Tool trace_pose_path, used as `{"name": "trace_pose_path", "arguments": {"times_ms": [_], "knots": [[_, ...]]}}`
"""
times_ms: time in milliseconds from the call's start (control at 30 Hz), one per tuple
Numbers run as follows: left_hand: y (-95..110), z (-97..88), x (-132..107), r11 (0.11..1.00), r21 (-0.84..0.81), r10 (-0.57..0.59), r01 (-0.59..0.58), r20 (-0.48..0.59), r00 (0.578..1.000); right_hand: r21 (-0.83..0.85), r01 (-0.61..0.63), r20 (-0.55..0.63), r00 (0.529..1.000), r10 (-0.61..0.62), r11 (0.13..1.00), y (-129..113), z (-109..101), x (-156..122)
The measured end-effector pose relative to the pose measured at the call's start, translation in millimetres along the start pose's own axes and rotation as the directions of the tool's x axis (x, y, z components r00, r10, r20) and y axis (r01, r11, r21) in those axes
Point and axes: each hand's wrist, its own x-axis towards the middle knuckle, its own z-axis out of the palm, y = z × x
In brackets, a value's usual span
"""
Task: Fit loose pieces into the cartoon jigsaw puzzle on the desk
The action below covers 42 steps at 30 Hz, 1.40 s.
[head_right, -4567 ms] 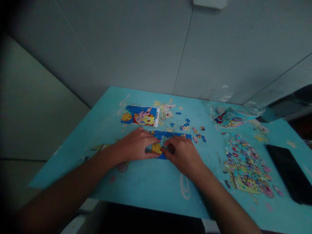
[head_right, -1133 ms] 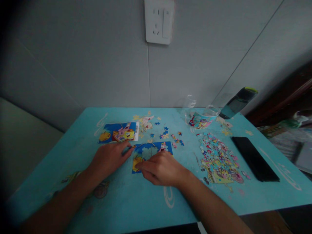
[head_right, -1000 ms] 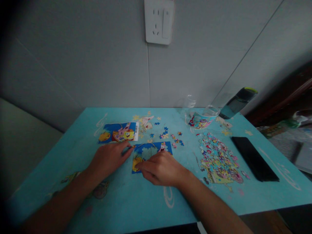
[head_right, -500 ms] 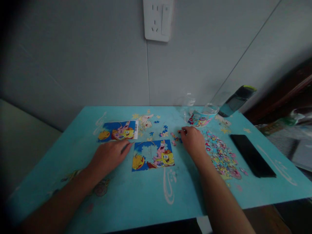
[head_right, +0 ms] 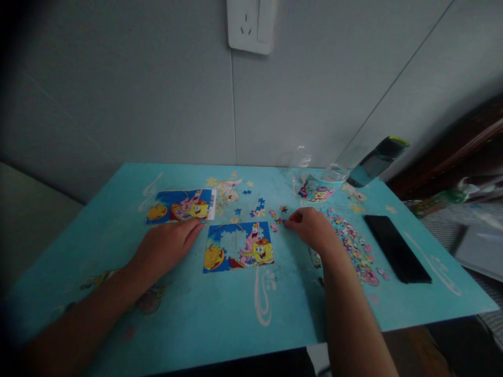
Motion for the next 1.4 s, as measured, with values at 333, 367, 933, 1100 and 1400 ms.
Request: {"name": "trace_pose_path", "arguments": {"times_ms": [333, 367, 933, 1100, 1400], "knots": [[-1, 3.6, 0, 1.0, -0.004, -0.021, 0.021, -0.013, 1.0, 0.021, 0.131, 0.013, 0.991, -0.131, 0.991, -23, 12, -4], [-2, 4.1, 1, 1.0, -0.005, -0.021, 0.021, -0.018, 1.0, 0.019, 0.125, 0.017, 0.992, -0.125, 0.992, -23, 13, -3], [11, 5.4, -9, 0.951, -0.171, 0.199, -0.256, -0.294, 0.935, 0.562, 0.221, 0.341, 0.817, -0.466, 0.797, -59, 24, -22], [12, 8.5, -9, 0.906, -0.165, 0.321, -0.389, -0.333, 0.887, 0.561, 0.253, 0.363, 0.781, -0.509, 0.788, -70, 35, -32], [11, 11.1, -10, 0.864, -0.133, 0.43, -0.485, -0.304, 0.85, 0.505, 0.335, 0.306, 0.792, -0.528, 0.795, -78, 39, -37]]}}
